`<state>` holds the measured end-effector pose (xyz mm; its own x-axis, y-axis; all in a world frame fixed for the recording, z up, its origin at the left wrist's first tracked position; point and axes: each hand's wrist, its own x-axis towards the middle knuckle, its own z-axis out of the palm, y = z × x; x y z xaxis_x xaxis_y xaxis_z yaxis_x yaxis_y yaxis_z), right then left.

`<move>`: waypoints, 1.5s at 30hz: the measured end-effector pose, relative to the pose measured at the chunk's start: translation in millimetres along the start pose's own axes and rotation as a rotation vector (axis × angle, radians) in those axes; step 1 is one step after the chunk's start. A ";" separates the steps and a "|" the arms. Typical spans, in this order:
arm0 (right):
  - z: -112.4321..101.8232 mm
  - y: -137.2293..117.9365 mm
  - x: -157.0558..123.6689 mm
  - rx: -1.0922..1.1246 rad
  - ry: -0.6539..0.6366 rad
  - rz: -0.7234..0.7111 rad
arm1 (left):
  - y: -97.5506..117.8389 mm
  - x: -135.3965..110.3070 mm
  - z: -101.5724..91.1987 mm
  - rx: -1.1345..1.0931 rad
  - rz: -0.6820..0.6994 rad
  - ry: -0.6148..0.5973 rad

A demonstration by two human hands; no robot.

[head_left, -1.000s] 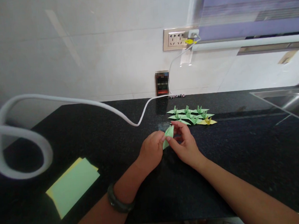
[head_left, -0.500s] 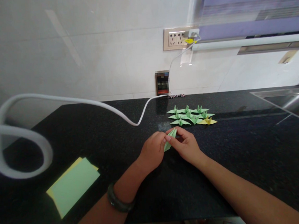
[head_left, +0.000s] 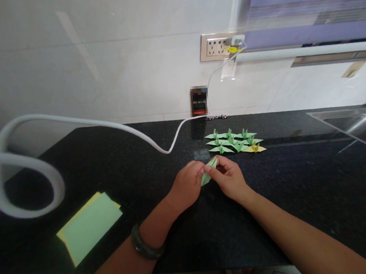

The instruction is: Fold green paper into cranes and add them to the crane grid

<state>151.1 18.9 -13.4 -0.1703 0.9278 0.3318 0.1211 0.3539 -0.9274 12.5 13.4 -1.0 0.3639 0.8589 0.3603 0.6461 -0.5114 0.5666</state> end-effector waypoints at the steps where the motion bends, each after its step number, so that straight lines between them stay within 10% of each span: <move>1: -0.2 -0.7 -0.1 -0.014 0.006 -0.006 | 0.0 0.1 0.1 0.001 0.003 -0.002; 31: -9.4 3.4 9.3 -0.017 0.321 0.059 | 1.3 -0.7 1.3 0.029 0.029 -0.107; 45: -3.8 1.9 7.6 0.062 -0.077 0.129 | -3.3 -0.8 1.9 0.045 -0.017 -0.023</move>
<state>153.8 27.1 -12.0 -0.2324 0.9525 0.1969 0.0864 0.2219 -0.9712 11.4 14.5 -4.5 0.3674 0.8683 0.3332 0.6816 -0.4951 0.5387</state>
